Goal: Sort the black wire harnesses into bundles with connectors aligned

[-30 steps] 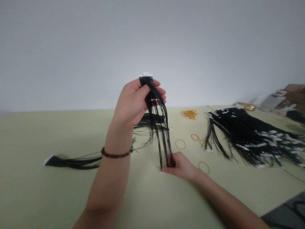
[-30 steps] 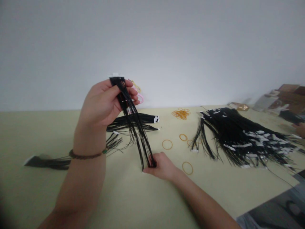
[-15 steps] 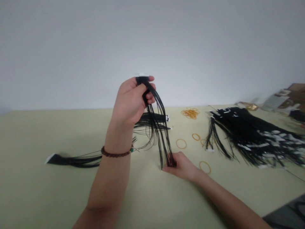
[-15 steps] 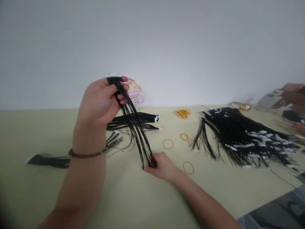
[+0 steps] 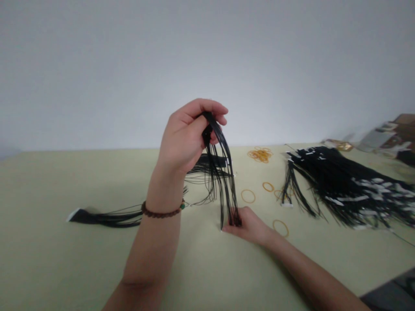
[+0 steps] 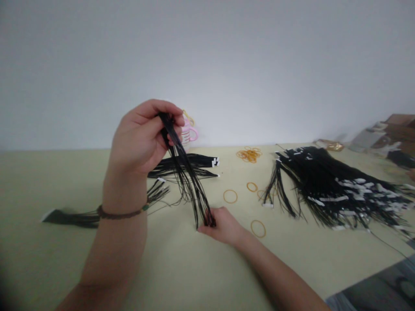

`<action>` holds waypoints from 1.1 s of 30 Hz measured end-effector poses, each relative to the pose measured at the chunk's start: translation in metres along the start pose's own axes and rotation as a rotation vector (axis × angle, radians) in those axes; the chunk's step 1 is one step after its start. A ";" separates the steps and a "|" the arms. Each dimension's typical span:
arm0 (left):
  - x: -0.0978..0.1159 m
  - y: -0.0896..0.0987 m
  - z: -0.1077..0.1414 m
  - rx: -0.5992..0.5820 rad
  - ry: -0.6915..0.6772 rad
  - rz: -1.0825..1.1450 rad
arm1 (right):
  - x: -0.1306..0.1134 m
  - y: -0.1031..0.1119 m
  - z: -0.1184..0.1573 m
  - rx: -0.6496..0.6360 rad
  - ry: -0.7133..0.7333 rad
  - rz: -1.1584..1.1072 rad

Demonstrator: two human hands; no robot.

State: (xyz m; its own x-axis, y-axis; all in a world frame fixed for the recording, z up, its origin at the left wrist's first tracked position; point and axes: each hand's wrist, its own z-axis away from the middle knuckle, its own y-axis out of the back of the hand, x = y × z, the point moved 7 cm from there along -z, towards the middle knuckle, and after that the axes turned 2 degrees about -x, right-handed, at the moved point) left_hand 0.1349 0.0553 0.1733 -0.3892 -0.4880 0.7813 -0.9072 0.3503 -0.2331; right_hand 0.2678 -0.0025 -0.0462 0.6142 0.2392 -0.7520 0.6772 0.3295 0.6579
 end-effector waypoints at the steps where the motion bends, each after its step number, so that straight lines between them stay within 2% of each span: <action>1: 0.002 -0.003 0.001 -0.026 -0.005 0.001 | 0.001 -0.001 0.000 -0.003 0.003 -0.008; 9: 0.001 -0.009 0.002 -0.249 -0.081 -0.051 | 0.010 -0.007 -0.002 -0.005 0.027 -0.080; 13: 0.005 -0.012 0.008 -0.293 -0.152 -0.130 | 0.013 -0.004 -0.001 -0.037 0.038 -0.115; 15: 0.006 -0.015 0.011 -0.318 -0.167 -0.173 | 0.012 0.002 0.003 -0.138 0.052 -0.168; 18: 0.006 -0.022 0.015 -0.394 -0.183 -0.189 | 0.000 0.015 0.013 -0.375 0.111 -0.290; 19: 0.005 -0.023 0.015 -0.416 -0.188 -0.185 | -0.007 0.026 0.016 -0.384 0.143 -0.318; 21: 0.005 -0.026 0.016 -0.444 -0.193 -0.175 | -0.027 0.059 0.017 -0.199 0.224 -0.355; 24: 0.005 -0.028 0.017 -0.456 -0.190 -0.195 | -0.069 0.111 0.024 0.262 0.323 -0.376; 25: 0.006 -0.028 0.017 -0.460 -0.188 -0.212 | -0.088 0.119 0.026 0.315 0.361 -0.346; 27: 0.007 -0.030 0.018 -0.472 -0.182 -0.254 | -0.126 0.124 0.027 0.330 0.431 -0.258; 29: 0.008 -0.031 0.019 -0.490 -0.185 -0.295 | -0.154 0.127 0.026 0.387 0.473 -0.205; 31: 0.010 -0.032 0.020 -0.502 -0.206 -0.338 | -0.167 0.129 0.023 0.456 0.490 -0.214; 33: 0.012 -0.032 0.020 -0.501 -0.252 -0.384 | -0.168 0.130 0.018 0.507 0.489 -0.263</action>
State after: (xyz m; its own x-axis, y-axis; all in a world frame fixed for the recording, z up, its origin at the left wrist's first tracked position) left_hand 0.1559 0.0222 0.1783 -0.1348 -0.8017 0.5823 -0.8285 0.4135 0.3776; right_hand 0.2602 -0.0159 0.1662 0.2368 0.6281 -0.7412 0.9529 -0.0014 0.3032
